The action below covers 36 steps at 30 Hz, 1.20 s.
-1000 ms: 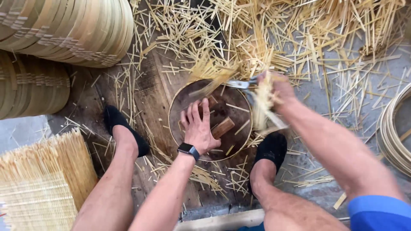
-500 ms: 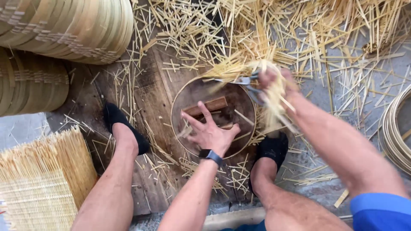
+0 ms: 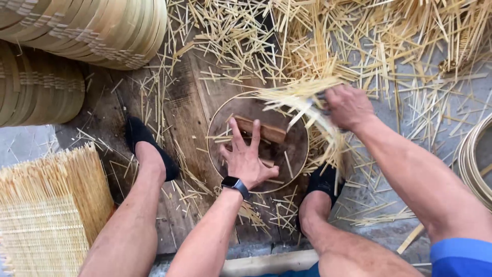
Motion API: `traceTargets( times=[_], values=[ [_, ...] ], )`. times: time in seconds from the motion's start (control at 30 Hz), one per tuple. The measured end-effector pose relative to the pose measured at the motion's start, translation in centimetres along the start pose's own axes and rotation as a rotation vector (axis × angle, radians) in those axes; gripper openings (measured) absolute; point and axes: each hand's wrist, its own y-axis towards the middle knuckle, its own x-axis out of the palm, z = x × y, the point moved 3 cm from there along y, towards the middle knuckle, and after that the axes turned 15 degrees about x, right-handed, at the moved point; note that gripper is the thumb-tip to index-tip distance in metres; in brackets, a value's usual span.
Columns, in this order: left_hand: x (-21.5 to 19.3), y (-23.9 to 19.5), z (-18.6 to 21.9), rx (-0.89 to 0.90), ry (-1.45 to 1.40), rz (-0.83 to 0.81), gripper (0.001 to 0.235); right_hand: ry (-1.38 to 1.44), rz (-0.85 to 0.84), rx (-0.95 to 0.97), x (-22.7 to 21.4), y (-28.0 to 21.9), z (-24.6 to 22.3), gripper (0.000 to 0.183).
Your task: The person sits on the floor of a bamboo workshop and assembles round woven bamboo sieve discs. They lay a woven bamboo mat over a round wooden form, fit a bent bamboo rim around the mat, tuck the mat edges into the rim, and use scissors to trim excess bamboo strips from the edges.
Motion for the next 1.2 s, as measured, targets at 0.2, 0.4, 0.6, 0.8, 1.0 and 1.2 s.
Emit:
traceTargets(
  times=[0.2,0.4,0.6,0.8,1.0,1.2],
  values=[
    [0.3,-0.4,-0.2,0.073,0.062,-0.031,0.149,0.106,-0.071,0.186,-2.5,-0.9,0.4,0.042],
    [0.6,0.3,-1.8,0.365,0.158,-0.097,0.153,0.016,-0.018,0.007,-7.6,2.0,-4.9,0.058],
    [-0.1,0.4,-1.8,0.461,0.242,-0.158,0.152,0.087,-0.507,0.309,-4.4,3.4,-0.9,0.026],
    [-0.2,0.2,-1.7,0.489,0.165,-0.032,0.145,0.464,-0.522,0.736,0.2,-0.6,12.7,0.046],
    [0.5,0.2,-1.8,0.471,0.154,-0.006,0.146,0.399,-1.005,0.589,-3.8,-12.7,14.1,0.052],
    [0.2,0.3,-1.5,0.464,0.187,-0.006,0.143,0.255,-1.078,0.282,1.8,-3.9,8.0,0.039]
  ],
)
